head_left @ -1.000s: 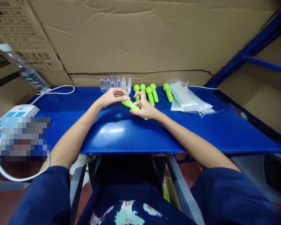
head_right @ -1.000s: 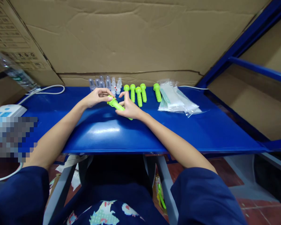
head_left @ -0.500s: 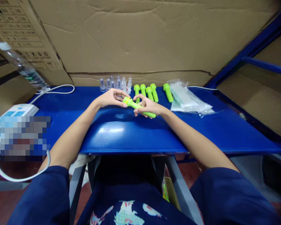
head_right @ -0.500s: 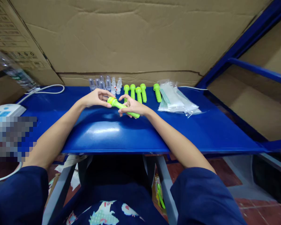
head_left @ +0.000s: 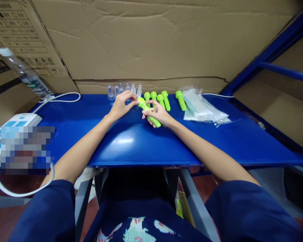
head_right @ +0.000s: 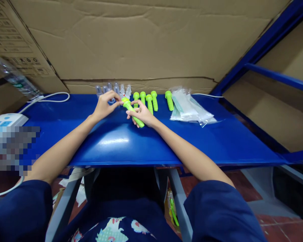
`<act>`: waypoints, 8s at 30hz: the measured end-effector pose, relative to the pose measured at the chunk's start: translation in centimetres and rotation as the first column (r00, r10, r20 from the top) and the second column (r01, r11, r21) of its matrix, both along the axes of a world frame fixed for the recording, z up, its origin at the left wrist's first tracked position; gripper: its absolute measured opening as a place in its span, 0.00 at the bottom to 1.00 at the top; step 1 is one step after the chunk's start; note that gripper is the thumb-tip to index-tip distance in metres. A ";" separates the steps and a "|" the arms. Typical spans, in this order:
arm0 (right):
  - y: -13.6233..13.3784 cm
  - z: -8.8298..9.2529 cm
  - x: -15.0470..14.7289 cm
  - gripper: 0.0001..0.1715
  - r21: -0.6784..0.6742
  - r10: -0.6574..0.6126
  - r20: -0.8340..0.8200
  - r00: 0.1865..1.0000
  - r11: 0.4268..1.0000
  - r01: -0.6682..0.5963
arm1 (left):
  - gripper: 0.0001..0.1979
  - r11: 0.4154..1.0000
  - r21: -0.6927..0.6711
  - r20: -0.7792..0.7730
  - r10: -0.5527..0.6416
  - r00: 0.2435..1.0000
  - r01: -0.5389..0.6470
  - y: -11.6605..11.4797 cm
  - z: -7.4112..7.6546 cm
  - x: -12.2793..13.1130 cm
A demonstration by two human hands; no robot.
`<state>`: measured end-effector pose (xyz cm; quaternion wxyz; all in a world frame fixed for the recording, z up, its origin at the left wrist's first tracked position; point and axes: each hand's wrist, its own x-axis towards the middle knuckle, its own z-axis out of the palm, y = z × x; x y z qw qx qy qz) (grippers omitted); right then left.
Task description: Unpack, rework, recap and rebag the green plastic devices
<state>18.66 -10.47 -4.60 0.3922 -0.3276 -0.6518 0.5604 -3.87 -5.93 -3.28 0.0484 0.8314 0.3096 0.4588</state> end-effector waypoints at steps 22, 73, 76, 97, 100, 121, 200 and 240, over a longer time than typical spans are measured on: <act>-0.2 -0.7 -1.8 0.39 0.066 -0.232 -0.131 0.964 0.968 0.243 | 0.21 0.996 0.073 0.066 0.052 0.996 -0.057 0.2 -2.6 2.3; -1.4 -2.0 -2.6 0.20 0.029 -0.086 -0.092 0.992 0.996 0.089 | 0.21 0.999 -0.027 0.216 -0.024 0.976 0.030 -0.8 -2.0 1.9; -1.3 -2.0 -2.7 0.15 0.045 -0.123 -0.044 0.991 0.991 0.125 | 0.22 0.998 -0.053 0.193 -0.033 0.981 0.044 -0.6 -2.1 1.8; -1.8 -0.1 -2.4 0.29 -0.084 -0.031 -0.169 0.985 0.996 0.017 | 0.39 0.900 -0.323 0.378 -0.159 0.912 0.291 1.2 -2.7 1.4; -2.2 0.1 -2.5 0.34 -0.091 0.020 -0.186 0.982 0.995 -0.037 | 0.36 0.816 -0.392 0.422 -0.251 0.871 0.425 0.5 -2.4 1.9; -1.5 1.4 -0.9 0.33 -0.241 0.180 -0.358 0.916 0.930 -0.277 | 0.29 0.967 -0.209 0.424 -0.046 0.905 0.147 -2.0 -1.0 3.5; 8.2 -0.6 9.6 0.22 0.560 -0.814 0.529 0.241 0.548 0.621 | 0.06 0.845 -0.370 -0.353 0.257 0.900 -0.386 3.7 -1.3 -6.9; -1.2 3.0 -0.1 0.33 0.393 -0.274 0.485 0.830 0.917 0.073 | 0.15 0.912 -0.393 0.406 0.056 0.912 0.120 0.8 -0.9 0.9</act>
